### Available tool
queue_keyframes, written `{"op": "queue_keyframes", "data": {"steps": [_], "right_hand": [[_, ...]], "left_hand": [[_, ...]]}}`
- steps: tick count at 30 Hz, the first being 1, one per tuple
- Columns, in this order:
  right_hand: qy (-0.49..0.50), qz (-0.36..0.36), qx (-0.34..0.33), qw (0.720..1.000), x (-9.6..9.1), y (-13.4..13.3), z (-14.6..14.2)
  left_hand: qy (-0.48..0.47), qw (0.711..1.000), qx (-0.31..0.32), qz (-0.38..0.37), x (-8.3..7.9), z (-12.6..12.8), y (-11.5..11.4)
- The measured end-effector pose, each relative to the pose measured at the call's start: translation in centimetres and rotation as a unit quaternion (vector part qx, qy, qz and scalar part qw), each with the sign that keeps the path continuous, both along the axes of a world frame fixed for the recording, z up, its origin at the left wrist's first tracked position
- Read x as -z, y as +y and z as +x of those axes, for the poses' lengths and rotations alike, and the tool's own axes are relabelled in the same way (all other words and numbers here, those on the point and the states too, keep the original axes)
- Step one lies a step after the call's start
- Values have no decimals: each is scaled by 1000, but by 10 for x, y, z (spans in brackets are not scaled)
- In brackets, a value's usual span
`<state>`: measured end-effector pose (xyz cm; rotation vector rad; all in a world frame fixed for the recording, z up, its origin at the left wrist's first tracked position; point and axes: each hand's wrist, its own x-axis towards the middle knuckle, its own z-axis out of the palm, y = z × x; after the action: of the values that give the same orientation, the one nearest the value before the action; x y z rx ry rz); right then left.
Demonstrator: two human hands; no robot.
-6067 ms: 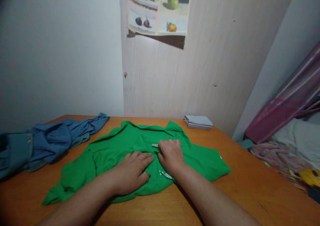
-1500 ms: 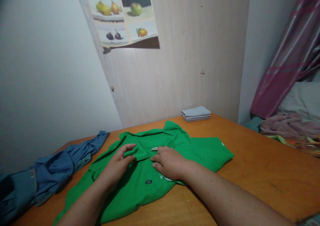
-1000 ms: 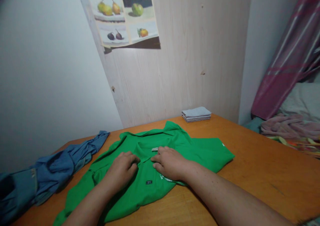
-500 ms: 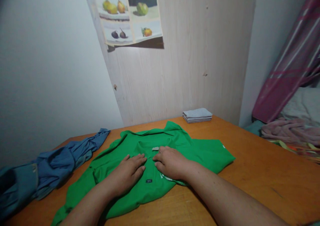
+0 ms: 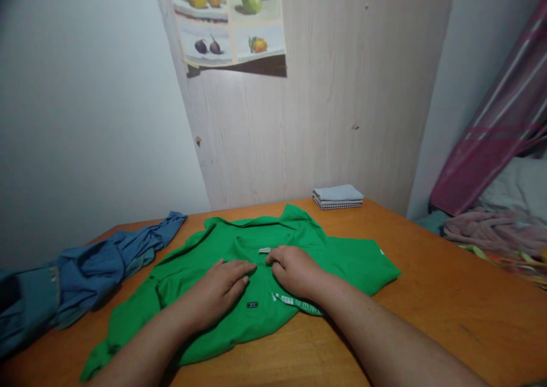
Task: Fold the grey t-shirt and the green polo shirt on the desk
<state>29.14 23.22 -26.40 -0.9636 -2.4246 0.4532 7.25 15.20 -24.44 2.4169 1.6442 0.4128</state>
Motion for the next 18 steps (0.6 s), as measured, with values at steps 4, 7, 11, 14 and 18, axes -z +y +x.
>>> {"op": "queue_keyframes", "data": {"steps": [4,7,11,14,18], "right_hand": [[-19,14,10,1000,1,1,1],[-54,10,14,998,1,1,2],[-82,5,5,997,1,0,3],[-83,8,-6,997,-2,-3,2],[-81,4,-1,997,-5,-6,2]], "left_hand": [[29,1000,4,-2,1,0,0],[34,999,-1,-8,2,0,1],[23,1000,-2,-9,3,1,0],[9,1000,2,-11,3,1,-1],[5,1000,4,-12,4,1,-1]]}}
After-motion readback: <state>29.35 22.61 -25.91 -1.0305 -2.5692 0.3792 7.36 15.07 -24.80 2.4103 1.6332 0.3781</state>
